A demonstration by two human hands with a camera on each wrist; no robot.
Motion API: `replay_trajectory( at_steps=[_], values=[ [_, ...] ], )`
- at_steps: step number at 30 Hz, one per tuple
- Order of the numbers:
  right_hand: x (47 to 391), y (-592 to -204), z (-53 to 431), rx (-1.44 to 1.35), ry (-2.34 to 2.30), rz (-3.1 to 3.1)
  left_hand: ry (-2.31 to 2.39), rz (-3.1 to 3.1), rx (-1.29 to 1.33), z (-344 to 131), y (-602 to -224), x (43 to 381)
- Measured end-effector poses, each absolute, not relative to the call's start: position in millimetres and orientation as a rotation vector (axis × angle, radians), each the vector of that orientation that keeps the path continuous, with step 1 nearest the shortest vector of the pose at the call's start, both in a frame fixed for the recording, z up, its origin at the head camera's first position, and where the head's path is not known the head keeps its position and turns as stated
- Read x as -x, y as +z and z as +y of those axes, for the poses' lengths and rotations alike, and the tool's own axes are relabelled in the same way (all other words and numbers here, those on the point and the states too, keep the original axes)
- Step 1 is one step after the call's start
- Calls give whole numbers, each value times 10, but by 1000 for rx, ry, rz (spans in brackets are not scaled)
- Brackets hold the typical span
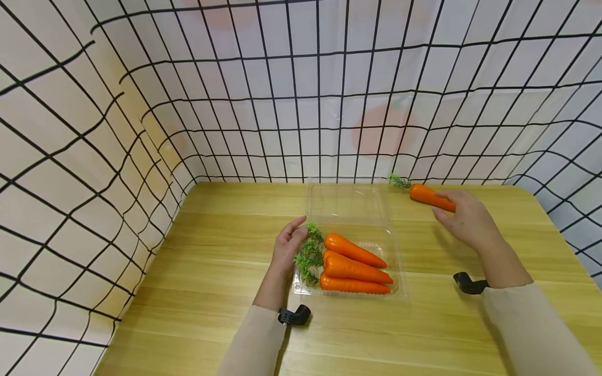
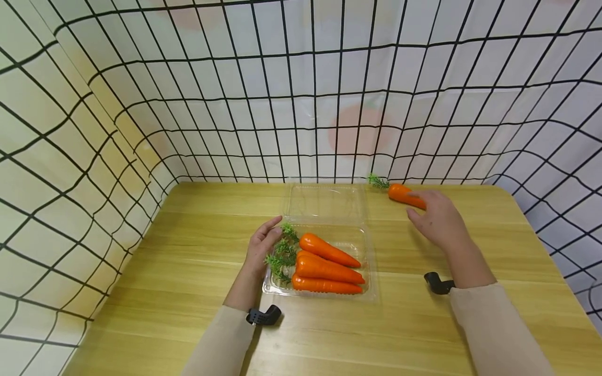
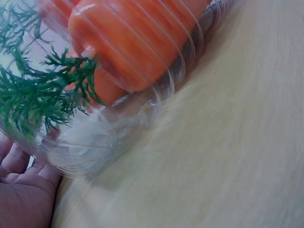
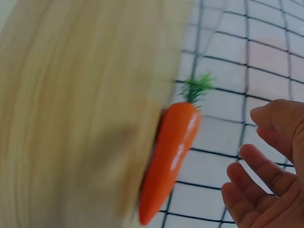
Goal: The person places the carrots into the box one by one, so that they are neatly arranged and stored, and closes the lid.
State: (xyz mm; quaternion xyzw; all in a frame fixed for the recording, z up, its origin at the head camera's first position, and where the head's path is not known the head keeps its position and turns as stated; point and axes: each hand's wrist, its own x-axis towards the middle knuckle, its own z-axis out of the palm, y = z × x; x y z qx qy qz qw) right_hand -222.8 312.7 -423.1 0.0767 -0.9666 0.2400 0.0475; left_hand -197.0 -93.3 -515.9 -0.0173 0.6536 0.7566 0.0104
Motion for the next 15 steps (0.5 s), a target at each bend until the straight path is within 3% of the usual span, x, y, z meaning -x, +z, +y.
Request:
replay_trajectory(
  at_steps=[15],
  values=[
    [2594,-4539,3468,-204,612,-3085,2359,2033,72,-927,-5119,1944]
  ],
)
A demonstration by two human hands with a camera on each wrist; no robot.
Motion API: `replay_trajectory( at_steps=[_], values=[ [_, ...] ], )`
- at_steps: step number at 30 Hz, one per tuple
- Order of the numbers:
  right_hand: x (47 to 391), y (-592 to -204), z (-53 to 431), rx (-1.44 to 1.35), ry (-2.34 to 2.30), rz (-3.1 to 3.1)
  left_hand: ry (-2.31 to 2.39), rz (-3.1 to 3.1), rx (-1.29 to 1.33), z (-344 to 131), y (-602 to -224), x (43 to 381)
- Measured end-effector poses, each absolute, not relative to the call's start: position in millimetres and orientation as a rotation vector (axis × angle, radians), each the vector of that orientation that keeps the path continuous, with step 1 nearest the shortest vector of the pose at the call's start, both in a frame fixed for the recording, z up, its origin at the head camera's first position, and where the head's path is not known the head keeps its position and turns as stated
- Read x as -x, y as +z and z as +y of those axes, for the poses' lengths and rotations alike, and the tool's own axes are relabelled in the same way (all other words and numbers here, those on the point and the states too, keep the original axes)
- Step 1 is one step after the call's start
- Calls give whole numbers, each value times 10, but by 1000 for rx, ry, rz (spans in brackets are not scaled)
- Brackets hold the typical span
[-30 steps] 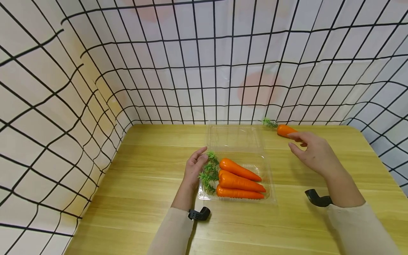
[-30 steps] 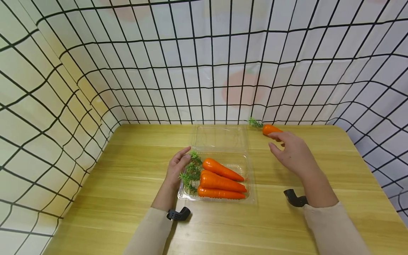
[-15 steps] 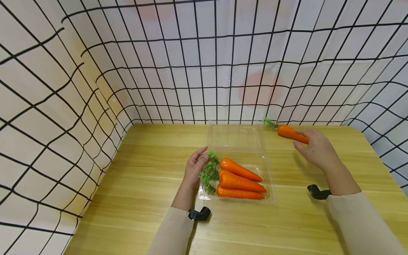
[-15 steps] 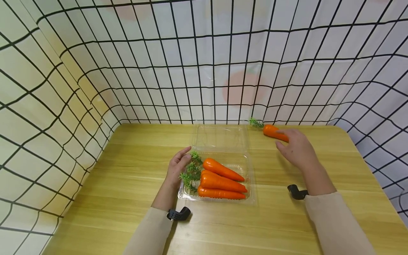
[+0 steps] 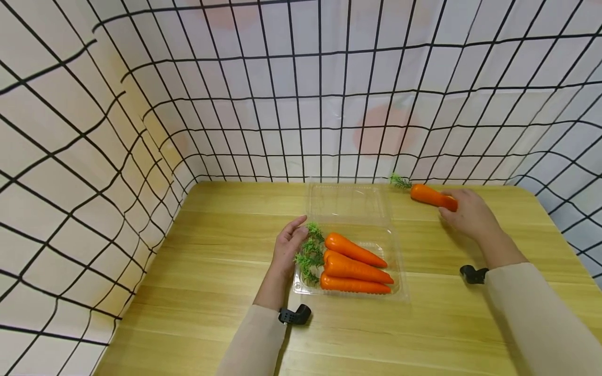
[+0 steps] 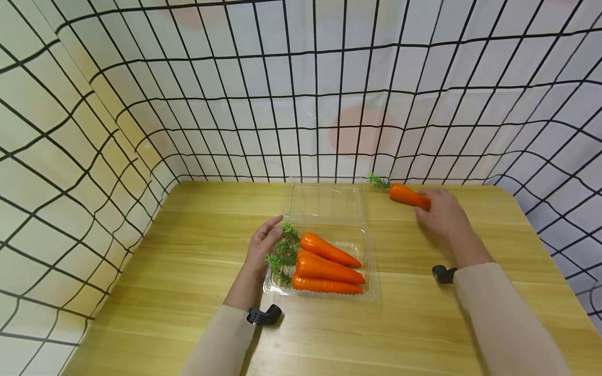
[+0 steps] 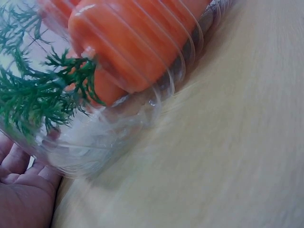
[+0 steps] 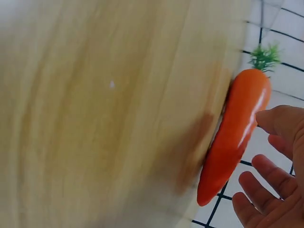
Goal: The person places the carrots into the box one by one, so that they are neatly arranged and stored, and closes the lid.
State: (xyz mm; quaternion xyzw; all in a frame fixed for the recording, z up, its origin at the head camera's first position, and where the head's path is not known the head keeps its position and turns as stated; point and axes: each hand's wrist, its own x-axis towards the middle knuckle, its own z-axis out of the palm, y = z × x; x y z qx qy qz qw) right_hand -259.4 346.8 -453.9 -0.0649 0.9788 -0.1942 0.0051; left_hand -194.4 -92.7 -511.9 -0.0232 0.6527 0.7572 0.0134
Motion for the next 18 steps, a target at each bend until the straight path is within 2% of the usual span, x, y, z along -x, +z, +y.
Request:
replay_trajectory(
  at_steps=[7,18],
  values=[
    [2699,-4572,3511,233,-535,3031,2368,2026,84,-915,-5105,1947],
    [2684,-4733,3506,186,-491,2998,2366,2018,74,-930,-5109,1953]
  ],
)
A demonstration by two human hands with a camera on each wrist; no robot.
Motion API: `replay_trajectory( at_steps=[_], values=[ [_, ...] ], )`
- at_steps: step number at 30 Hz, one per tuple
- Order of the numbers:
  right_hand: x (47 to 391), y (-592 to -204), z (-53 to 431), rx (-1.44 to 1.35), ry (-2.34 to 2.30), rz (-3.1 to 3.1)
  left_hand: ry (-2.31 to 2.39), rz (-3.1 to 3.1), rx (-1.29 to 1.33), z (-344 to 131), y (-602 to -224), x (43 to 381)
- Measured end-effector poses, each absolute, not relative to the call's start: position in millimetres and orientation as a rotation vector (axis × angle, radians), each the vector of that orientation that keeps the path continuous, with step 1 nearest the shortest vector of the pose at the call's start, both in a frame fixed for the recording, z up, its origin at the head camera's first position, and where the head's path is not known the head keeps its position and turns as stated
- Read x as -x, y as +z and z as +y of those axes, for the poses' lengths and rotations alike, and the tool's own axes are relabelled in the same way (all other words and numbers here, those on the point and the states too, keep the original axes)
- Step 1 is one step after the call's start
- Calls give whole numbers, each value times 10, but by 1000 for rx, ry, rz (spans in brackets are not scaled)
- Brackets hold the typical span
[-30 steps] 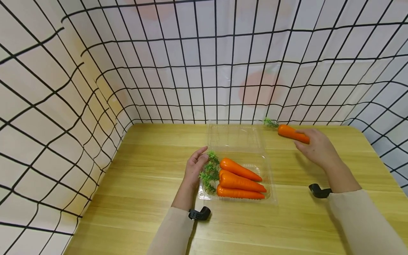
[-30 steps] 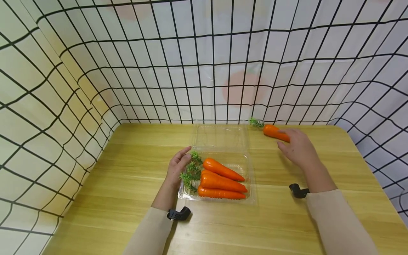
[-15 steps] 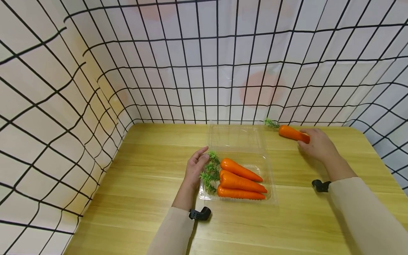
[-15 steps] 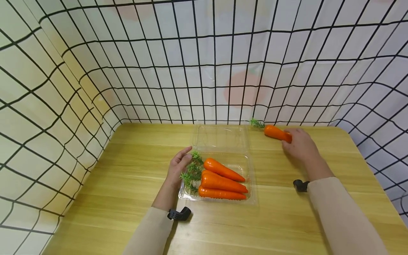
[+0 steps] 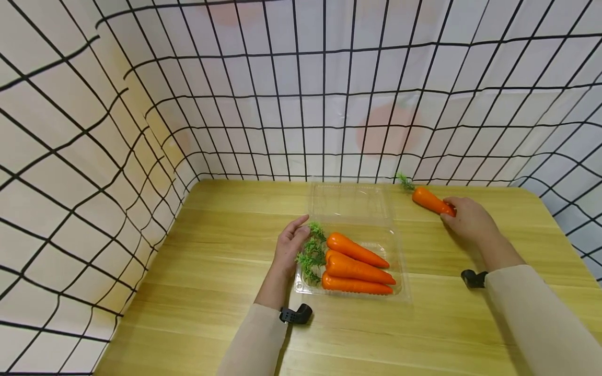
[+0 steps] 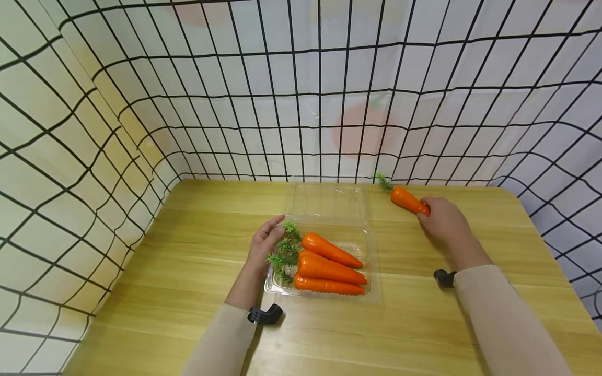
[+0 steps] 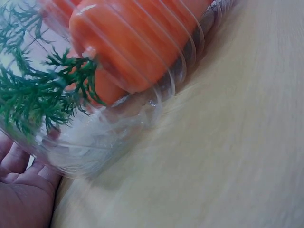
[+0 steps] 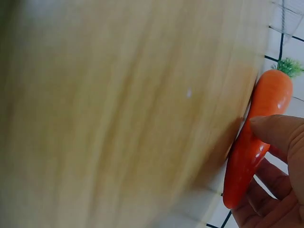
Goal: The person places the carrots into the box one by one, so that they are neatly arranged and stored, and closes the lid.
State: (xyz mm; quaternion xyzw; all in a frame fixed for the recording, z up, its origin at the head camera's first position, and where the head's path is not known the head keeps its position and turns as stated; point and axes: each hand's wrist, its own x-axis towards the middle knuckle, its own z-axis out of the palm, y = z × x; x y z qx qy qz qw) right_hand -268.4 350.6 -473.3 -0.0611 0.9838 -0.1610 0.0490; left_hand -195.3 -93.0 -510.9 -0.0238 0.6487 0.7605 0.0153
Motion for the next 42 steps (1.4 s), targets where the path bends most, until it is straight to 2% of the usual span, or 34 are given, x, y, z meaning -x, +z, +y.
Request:
replay_trajectory(
  at_steps=[17,42],
  values=[
    [2562,-4682,3434,172,-544,2975,2367,2023,72,-915,-5121,1960],
    [2126,-4049,2814,388,-755,3011,2372,2024,48,-929,-5107,1945]
  ],
)
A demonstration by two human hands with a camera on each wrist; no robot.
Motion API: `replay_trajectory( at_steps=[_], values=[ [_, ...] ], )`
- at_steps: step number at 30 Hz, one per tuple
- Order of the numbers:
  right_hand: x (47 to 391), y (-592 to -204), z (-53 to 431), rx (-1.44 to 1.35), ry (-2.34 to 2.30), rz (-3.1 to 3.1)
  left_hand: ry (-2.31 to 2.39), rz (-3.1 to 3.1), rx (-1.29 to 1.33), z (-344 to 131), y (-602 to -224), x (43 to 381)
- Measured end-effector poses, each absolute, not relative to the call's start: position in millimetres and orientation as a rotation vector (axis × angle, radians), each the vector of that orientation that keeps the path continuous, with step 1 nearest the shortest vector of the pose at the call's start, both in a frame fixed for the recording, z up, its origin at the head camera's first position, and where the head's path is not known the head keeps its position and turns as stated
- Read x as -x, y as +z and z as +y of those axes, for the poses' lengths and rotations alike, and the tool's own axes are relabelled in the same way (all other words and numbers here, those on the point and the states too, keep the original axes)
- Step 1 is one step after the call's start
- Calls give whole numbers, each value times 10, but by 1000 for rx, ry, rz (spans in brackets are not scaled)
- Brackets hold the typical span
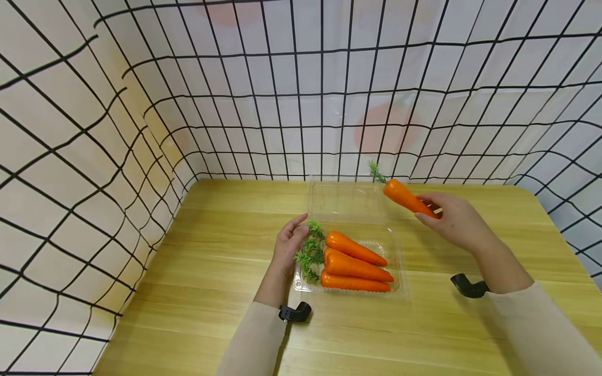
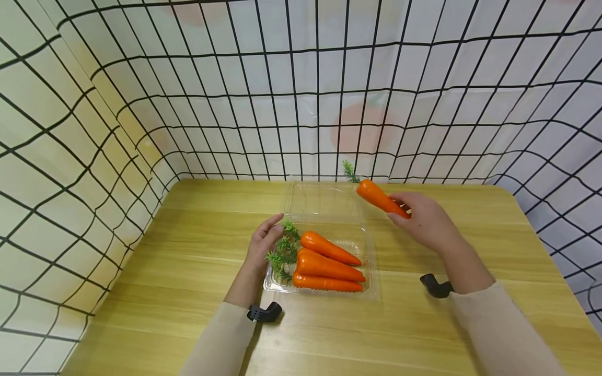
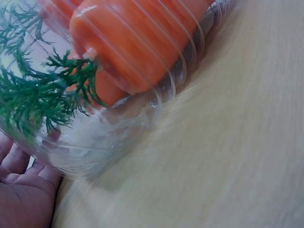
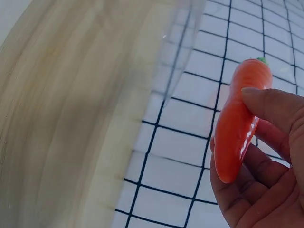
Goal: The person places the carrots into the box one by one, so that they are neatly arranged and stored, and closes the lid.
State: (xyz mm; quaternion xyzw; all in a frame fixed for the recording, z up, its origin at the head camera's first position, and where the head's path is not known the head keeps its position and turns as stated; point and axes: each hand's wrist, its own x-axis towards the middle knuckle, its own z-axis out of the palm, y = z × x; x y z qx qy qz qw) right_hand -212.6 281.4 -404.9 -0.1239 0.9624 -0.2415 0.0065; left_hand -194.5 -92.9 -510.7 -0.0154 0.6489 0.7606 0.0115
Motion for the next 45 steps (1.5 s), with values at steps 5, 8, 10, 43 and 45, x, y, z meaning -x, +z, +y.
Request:
replay_trajectory(
  at_steps=[5,8,10,43,45],
  values=[
    [2049,-4015,2755,424,-793,2995,2371,2016,56,-928,-5112,1952],
    [2008,-4015,2725,422,-810,2973,2369,2013,54,-931,-5121,1954],
    [1980,-4018,2703,417,-812,2963,2369,2014,50,-933,-5124,1956],
    [1564,-4084,2209,645,-959,2923,2357,2032,67,-929,-5118,1954],
    [1543,-4096,2188,642,-963,2910,2353,2036,67,-928,-5121,1959]
  ],
)
